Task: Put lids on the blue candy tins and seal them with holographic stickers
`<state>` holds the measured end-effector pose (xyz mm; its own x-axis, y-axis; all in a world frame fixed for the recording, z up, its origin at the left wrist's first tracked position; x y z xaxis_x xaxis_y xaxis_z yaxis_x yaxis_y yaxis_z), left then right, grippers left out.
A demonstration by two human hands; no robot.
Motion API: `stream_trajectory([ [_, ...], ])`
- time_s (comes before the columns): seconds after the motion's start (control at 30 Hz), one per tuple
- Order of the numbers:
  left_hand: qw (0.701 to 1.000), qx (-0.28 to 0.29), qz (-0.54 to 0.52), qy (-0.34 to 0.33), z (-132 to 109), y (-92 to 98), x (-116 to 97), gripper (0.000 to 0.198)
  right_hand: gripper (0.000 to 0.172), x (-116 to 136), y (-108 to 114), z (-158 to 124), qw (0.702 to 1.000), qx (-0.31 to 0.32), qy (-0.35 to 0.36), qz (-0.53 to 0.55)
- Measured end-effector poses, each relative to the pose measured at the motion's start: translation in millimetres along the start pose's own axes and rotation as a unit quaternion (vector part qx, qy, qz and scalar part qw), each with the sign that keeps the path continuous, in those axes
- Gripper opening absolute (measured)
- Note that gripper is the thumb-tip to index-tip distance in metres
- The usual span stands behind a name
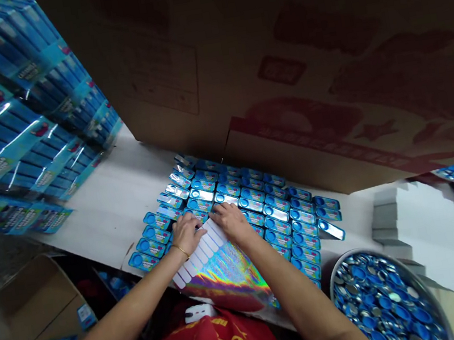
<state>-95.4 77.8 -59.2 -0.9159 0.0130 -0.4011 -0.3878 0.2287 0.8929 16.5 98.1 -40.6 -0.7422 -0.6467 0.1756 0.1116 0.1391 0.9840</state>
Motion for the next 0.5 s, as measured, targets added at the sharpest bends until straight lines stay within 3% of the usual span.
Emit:
stream_trajectory([
  [0.13, 0.999, -0.029, -0.024, 0.019, -1, 1.7, 3, 0.015, 0.031, -4, -9, -13, 0.999, -0.008, 0.047, -0.024],
  [0.23, 0.998, -0.045, -0.030, 0.015, -4, 2.4, 1, 0.016, 0.026, -6, 0, -23, 0.998, -0.019, 0.054, -0.009],
  [0.37, 0.998, -0.059, -0.036, 0.008, -6, 1.4, -1, 0.017, 0.019, 0, 47, -35, 0.998, -0.022, 0.009, 0.054],
  [0.5, 0.993, -0.063, -0.097, 0.000, -4, 2.5, 2, 0.017, 0.014, 2, 99, -34, 0.978, -0.012, -0.098, 0.184],
])
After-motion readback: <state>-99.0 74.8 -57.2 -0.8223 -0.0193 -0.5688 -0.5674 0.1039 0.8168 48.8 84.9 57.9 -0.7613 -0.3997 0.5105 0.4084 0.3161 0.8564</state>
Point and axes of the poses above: each hand's wrist, its own z-axis towards the middle knuckle, its own y-axis out of the back of the hand, x = y × z, the point moved 7 cm from there along z, towards the middle knuckle, and after that the axes turned 1 degree about -x, right-handed, at the moved point
